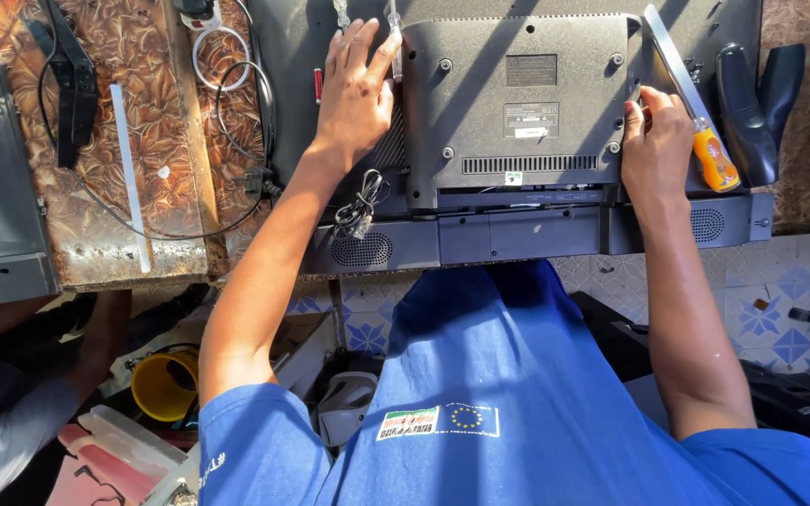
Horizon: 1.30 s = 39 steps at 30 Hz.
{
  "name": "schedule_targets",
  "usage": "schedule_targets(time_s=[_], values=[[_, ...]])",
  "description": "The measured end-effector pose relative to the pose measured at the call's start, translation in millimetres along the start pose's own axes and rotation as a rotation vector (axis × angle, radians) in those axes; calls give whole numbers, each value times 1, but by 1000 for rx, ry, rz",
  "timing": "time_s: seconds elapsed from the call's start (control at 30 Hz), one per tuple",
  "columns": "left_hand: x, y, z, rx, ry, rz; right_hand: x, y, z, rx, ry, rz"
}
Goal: The person works on the internal circuit board of a television, using a yellow-handled screwdriver to tighten screws. They then reattach the back cover of the TV and secure it with screws using the same tool.
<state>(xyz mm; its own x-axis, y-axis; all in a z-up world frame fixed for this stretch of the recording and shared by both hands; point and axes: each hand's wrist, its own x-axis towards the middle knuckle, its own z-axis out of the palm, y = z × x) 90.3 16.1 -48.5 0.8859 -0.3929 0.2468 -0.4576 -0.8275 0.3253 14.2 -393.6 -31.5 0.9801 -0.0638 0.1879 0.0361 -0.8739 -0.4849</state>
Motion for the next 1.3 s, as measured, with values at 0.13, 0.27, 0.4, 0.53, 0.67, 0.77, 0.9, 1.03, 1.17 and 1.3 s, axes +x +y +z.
schedule_targets(time_s=[0.13, 0.27, 0.4, 0.53, 0.67, 0.77, 0.9, 1.03, 1.17, 1.3], values=[[-1, -10, 1, 114, 23, 107, 1, 4, 1, -2, -9, 6], [-7, -10, 1, 381, 51, 267, -1, 4, 1, -14, -4, -15], [-15, 36, -36, 83, 92, 249, 0, 6, 2, -24, -11, -25], [-51, 80, -45, -63, -52, 57, 1, 5, 1, -26, -10, -33], [-82, 90, -56, -198, -278, -122, 2, 3, 0, -21, -14, -76], [-93, 90, -57, -268, -258, -133, 6, -1, -1, 10, -20, -88], [-102, 97, -57, -258, -141, -98, 0, -2, -5, -84, -38, -109], [-105, 101, -52, -227, -114, -77, -9, 7, -2, -65, -30, -75], [-108, 102, -46, -239, -114, -98, -11, 7, 0, -16, -3, -82], [-104, 100, -45, -228, -128, -133, -9, 4, -1, -15, -17, -64]])
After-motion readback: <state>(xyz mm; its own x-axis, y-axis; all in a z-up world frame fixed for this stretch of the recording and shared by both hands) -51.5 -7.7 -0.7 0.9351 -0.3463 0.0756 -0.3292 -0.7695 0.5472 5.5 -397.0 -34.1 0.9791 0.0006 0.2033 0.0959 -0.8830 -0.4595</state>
